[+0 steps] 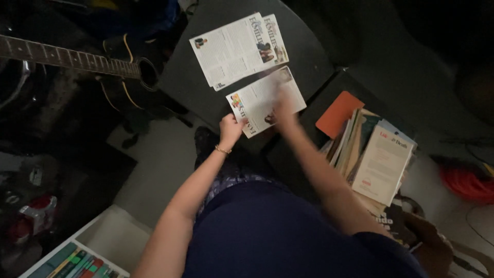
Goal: The person repeatedly picks up folded papers from a cardboard box, wipes them with a cloth on a table, and places them back into the box. The process involves handling the papers one by one, wiping both sides, and returning them to the storage container.
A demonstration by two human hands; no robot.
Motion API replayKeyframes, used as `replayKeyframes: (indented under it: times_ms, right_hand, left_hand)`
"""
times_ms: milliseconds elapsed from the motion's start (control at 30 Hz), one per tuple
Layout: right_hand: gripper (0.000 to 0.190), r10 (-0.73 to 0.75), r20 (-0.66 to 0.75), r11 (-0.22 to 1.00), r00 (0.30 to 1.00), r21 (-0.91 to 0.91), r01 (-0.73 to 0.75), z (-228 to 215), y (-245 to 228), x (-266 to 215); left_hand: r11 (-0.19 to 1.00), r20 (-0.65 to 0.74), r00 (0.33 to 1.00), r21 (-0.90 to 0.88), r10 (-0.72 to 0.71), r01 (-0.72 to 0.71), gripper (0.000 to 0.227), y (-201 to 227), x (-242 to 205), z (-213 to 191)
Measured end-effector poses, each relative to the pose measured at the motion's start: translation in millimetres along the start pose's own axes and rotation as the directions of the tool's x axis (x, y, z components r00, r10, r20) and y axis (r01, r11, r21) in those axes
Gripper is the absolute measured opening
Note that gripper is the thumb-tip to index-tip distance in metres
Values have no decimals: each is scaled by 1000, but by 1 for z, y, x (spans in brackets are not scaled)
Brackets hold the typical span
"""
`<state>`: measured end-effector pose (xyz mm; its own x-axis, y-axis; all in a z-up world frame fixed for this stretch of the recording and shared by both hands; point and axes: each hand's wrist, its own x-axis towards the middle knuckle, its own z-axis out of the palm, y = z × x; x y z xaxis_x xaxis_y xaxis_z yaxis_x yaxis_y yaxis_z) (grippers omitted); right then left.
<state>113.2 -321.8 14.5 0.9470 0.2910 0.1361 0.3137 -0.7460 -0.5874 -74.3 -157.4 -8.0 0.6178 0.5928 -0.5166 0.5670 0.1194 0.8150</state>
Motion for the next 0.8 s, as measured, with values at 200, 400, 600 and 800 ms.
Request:
replayKeyframes:
  times_ms: [200, 400, 600, 800]
  right_hand:
    - [51, -565, 205, 801, 799, -95, 591, -44, -44, -23]
    - [35, -79, -87, 934, 993, -354, 43, -111, 176, 60]
    - [16, 57, -457, 833, 888, 512, 209, -202, -58, 46]
    - [17, -479, 282, 863, 831, 325, 387, -23, -68, -68]
  left_hand:
    - [982, 34, 985, 73, 170, -172, 22, 63, -30, -27]
    - [177, 64, 255, 561, 965, -809, 6, 133, -62, -53]
    - [-146, 416, 137, 579, 899, -802, 6, 68, -68, -47]
    - [-200, 418, 74, 572, 905, -795, 13, 25, -66, -50]
